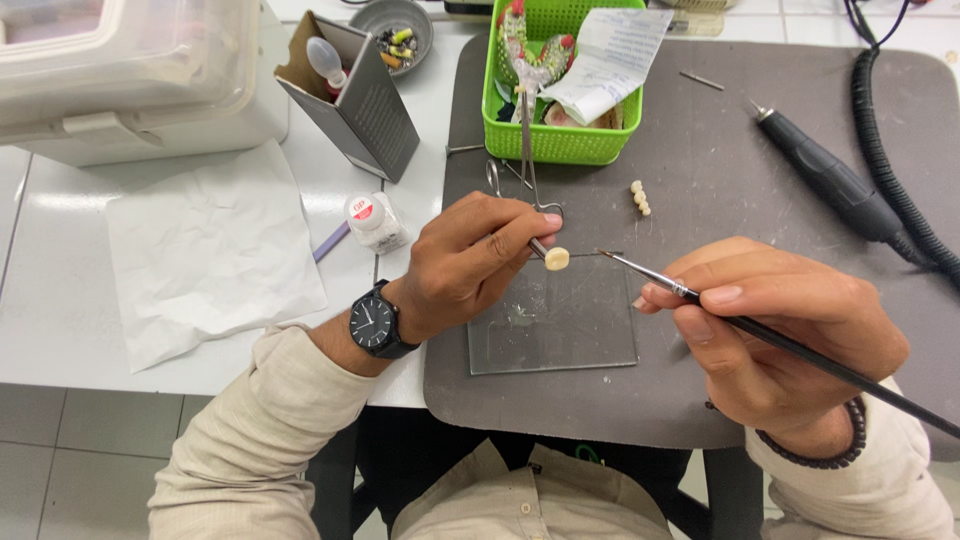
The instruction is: The person holds a denture tooth in locking forceps and uses a fine brush to apply ceramic material to it, dipping the brush on a glass slab and shaping the material on the tooth. They reposition the tooth in the forceps and continue applying material with the brush throughout the episode.
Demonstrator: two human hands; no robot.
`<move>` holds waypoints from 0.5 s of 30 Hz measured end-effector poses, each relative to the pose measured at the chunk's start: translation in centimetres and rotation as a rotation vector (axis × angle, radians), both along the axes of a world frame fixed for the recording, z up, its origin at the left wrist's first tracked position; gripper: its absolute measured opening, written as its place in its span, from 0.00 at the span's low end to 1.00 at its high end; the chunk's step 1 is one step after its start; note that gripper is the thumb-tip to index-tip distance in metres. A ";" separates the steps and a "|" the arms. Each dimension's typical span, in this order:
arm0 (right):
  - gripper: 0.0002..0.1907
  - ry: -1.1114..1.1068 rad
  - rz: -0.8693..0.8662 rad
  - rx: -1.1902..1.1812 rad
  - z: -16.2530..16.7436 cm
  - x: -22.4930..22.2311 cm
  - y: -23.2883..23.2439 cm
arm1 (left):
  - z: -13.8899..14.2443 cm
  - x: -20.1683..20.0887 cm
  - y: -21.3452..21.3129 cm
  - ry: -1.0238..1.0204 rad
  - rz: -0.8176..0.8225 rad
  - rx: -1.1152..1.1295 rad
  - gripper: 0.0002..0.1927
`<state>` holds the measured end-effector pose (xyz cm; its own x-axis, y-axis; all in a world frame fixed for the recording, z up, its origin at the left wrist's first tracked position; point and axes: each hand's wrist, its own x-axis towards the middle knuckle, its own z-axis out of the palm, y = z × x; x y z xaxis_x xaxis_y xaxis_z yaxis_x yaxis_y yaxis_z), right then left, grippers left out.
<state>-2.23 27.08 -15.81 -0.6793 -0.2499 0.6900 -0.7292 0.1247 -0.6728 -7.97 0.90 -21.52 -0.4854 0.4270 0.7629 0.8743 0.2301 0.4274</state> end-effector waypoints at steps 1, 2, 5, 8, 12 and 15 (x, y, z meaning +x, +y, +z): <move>0.10 -0.003 -0.004 -0.017 -0.1 -0.1 -0.2 | 0.1 -0.1 -0.1 0.003 0.001 -0.011 0.21; 0.10 -0.013 -0.009 -0.026 -0.1 -0.2 -0.3 | 0.3 0.0 -0.2 0.001 0.001 -0.023 0.21; 0.09 -0.035 -0.043 -0.051 -0.3 -0.2 -0.5 | 0.7 0.4 -0.5 0.001 -0.011 -0.042 0.23; 0.09 -0.076 -0.055 -0.075 -0.7 -0.1 -0.5 | 0.7 0.3 -0.7 0.024 -0.017 -0.041 0.24; 0.07 -0.040 -0.112 -0.114 -1.1 0.0 -0.3 | 0.7 1.2 -0.7 0.055 0.035 0.014 0.22; 0.10 0.043 -0.131 -0.149 -0.9 0.1 0.3 | 1.4 2.3 -0.8 0.077 0.068 0.003 0.21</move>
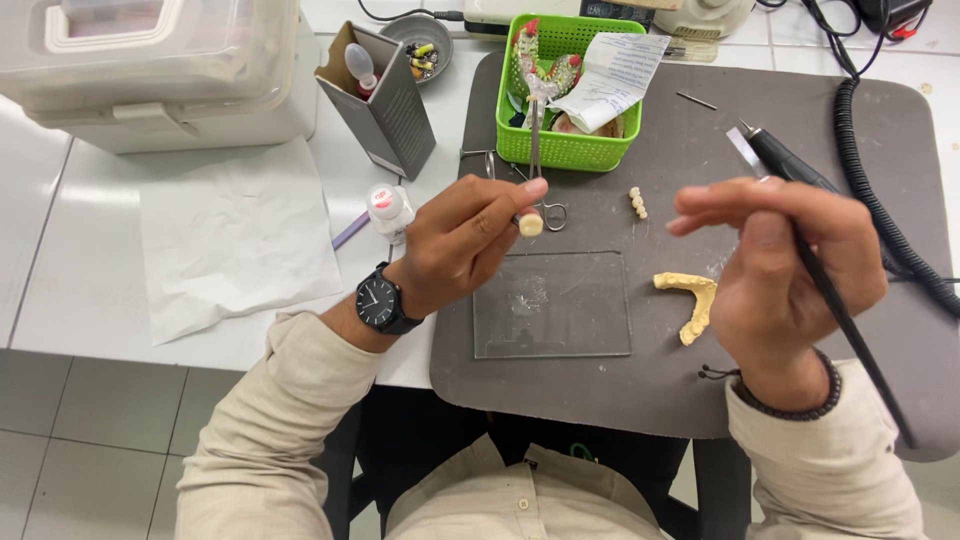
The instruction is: The person holds a denture tooth in locking forceps and uses a fine brush to apply ceramic material to it, dipping the brush on a glass slab and shaping the material on the tooth. They reposition the tooth in the forceps and continue applying material with the brush throughout the episode.
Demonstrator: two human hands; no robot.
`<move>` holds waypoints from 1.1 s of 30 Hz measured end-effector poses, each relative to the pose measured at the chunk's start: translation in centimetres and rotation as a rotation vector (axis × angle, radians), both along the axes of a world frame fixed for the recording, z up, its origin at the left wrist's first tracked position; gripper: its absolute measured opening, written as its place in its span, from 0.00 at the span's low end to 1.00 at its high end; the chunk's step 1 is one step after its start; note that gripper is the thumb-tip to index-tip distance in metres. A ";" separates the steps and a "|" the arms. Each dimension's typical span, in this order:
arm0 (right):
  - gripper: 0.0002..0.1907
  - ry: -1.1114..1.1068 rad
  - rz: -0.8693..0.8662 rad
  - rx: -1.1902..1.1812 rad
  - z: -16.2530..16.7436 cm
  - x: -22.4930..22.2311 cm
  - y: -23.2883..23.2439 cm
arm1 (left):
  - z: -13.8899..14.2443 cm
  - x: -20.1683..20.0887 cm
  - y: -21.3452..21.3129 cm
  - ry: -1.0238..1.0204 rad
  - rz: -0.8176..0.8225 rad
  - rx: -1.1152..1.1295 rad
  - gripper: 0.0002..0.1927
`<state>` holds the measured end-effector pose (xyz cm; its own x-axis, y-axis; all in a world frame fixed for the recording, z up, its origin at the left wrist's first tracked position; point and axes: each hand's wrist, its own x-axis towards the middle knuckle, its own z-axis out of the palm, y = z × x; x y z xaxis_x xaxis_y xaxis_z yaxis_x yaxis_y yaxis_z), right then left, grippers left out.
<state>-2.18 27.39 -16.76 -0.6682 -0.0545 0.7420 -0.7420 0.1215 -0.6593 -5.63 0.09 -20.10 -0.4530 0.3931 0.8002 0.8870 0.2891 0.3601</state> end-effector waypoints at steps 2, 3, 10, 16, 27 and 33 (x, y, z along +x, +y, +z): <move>0.14 0.001 -0.028 -0.020 0.3 0.4 0.8 | 1.0 1.5 0.6 -0.004 0.035 0.039 0.18; 0.16 -0.007 -0.042 -0.019 0.5 1.3 1.6 | 1.5 2.5 0.9 -0.012 0.052 0.059 0.17; 0.16 0.024 -0.296 0.236 -2.0 11.7 8.6 | 2.7 13.8 1.5 -0.095 0.181 0.075 0.12; 0.07 -0.054 -0.613 0.437 -8.4 21.0 14.0 | 0.2 25.8 0.8 -0.069 0.363 0.156 0.12; 0.10 -0.085 -0.528 0.310 -4.1 26.6 12.7 | 3.1 40.7 0.6 -0.199 0.330 0.273 0.10; 0.21 -0.285 -0.009 -0.363 -0.6 31.0 8.6 | 2.9 39.8 3.5 -0.245 0.261 0.168 0.15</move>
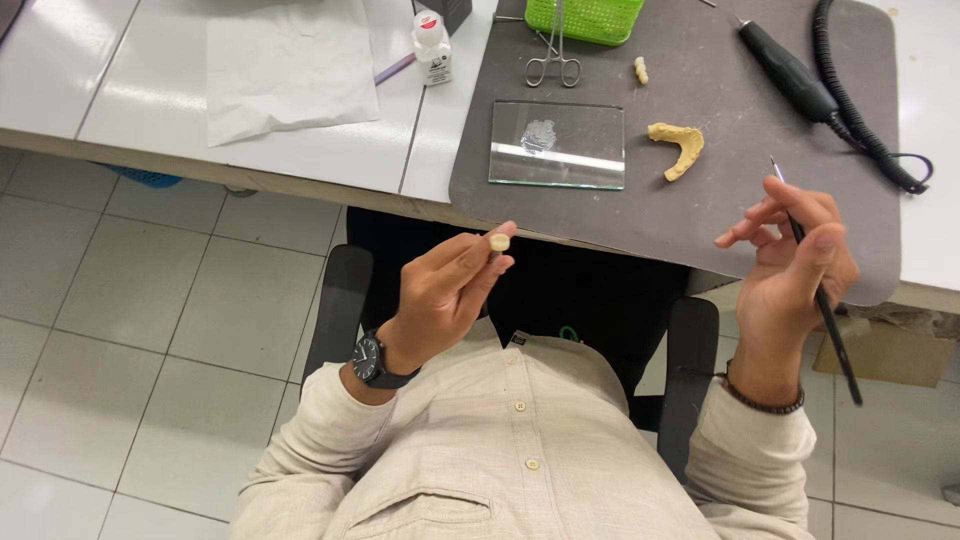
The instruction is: The person holds a denture tooth in locking forceps and uses a fine brush to apply ceramic material to it, dipping the brush on a glass slab and shaping the material on the tooth. They reposition the tooth in the forceps and continue applying material with the brush throughout the episode.
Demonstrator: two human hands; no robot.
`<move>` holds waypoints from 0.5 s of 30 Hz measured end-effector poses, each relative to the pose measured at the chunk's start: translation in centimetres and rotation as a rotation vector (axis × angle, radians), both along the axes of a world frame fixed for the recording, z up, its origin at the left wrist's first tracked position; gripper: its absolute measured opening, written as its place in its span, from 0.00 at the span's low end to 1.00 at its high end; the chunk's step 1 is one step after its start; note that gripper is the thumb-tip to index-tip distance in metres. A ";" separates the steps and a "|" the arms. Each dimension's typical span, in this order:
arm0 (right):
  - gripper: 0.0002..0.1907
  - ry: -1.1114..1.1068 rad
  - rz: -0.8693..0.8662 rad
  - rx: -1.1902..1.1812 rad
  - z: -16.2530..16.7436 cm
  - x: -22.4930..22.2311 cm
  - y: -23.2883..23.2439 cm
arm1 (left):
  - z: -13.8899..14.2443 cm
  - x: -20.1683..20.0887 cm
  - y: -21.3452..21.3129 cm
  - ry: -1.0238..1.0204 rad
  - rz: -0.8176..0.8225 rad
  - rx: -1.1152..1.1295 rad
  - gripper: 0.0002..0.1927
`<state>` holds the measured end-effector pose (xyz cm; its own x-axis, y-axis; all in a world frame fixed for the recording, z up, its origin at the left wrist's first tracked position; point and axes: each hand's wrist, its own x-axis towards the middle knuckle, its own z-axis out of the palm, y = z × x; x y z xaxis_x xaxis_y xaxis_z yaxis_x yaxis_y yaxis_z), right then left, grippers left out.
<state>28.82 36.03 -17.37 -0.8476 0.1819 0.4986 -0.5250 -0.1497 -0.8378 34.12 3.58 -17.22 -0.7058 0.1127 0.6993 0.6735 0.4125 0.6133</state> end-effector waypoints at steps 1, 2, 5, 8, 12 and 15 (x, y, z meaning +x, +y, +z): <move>0.17 0.021 0.060 0.011 0.5 0.6 -0.6 | 0.3 -0.6 0.4 0.028 -0.018 -0.010 0.16; 0.13 0.039 0.116 0.024 1.0 1.2 -0.9 | 0.6 -1.2 0.8 0.054 -0.040 -0.018 0.16; 0.10 0.065 0.210 0.019 1.9 2.0 -1.3 | 1.2 -2.1 2.1 0.041 -0.076 -0.064 0.17; 0.13 0.132 0.279 0.008 2.5 1.2 -1.2 | 1.5 -4.4 3.2 0.043 -0.106 -0.034 0.17; 0.21 0.244 0.359 -0.002 2.7 -1.2 -0.3 | 1.0 -6.4 5.0 -0.009 -0.131 -0.015 0.16; 0.24 0.168 0.367 -0.034 1.9 -2.7 -0.3 | 0.4 -7.4 6.0 -0.109 -0.121 -0.024 0.15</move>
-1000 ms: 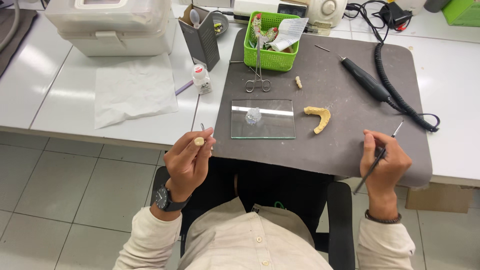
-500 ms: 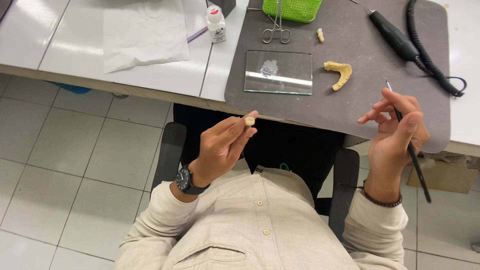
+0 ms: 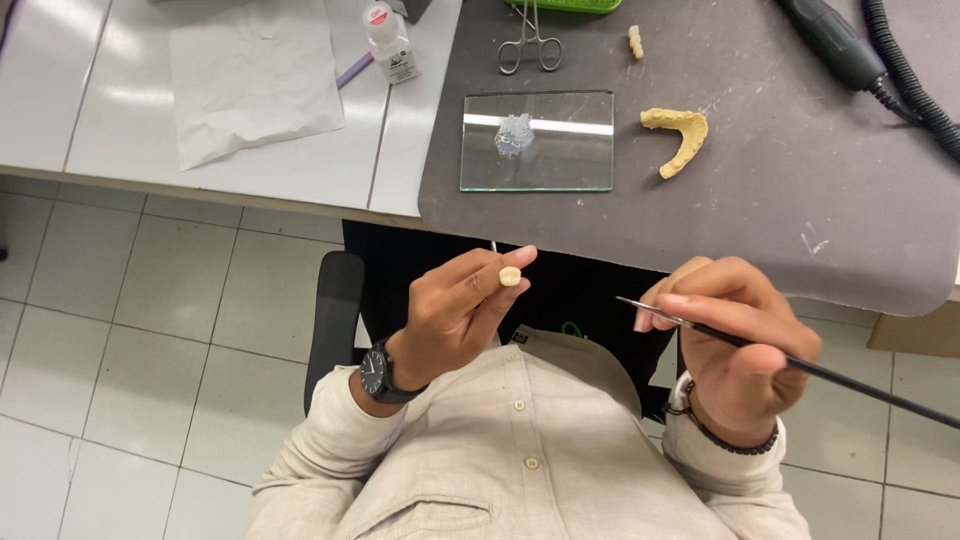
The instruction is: The person holds a denture tooth in locking forceps and uses a fine brush to apply ceramic material to it, dipping the brush on a glass slab and shaping the material on the tooth. They reposition the tooth in the forceps and continue applying material with the brush throughout the episode.
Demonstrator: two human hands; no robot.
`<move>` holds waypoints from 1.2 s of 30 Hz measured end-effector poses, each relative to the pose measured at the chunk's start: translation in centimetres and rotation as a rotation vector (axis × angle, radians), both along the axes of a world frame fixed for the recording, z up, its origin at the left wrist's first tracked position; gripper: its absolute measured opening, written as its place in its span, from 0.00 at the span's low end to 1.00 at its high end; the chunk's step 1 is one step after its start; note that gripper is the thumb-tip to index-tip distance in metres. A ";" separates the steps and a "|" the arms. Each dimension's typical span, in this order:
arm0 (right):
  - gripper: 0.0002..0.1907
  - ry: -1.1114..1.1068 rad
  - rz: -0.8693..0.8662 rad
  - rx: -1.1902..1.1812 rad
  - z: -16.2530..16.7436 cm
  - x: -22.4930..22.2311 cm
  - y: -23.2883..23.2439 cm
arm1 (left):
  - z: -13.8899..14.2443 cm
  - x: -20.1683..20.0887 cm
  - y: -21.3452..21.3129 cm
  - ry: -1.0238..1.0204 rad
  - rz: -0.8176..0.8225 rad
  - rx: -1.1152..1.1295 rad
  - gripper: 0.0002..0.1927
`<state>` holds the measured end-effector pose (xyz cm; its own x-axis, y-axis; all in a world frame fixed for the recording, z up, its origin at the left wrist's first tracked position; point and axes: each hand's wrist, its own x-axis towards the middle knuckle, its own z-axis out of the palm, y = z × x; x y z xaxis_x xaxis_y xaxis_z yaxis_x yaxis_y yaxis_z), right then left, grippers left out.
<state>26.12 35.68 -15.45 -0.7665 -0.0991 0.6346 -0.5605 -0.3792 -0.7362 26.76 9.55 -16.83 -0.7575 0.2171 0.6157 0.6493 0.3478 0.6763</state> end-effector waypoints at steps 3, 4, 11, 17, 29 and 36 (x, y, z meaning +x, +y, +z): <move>0.17 -0.056 -0.067 0.034 -1.3 -1.6 -0.1 | -0.7 -1.3 0.4 0.037 -0.054 0.083 0.15; 0.15 -0.081 -0.099 0.051 -1.7 -2.1 -0.1 | -0.9 -1.6 0.2 0.032 -0.054 0.091 0.15; 0.07 -0.109 -0.168 0.172 -3.7 -7.3 -2.6 | -2.3 -3.2 -2.4 0.027 -0.077 0.183 0.14; 0.06 -0.151 -0.022 0.168 -3.0 -5.7 -3.6 | -3.9 -4.0 -3.1 -0.089 -0.025 0.059 0.16; 0.08 -0.224 0.139 -0.003 -4.6 -1.2 -2.3 | -5.3 -0.8 -0.3 -0.027 -0.140 -0.008 0.20; 0.06 -0.137 0.218 0.037 -3.4 0.0 -2.6 | -2.2 0.8 -0.4 -0.015 -0.116 -0.053 0.20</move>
<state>26.11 33.10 -18.86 -0.8029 -0.2928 0.5193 -0.3629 -0.4511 -0.8153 27.55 9.12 -19.01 -0.7347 0.3357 0.5896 0.6770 0.3063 0.6692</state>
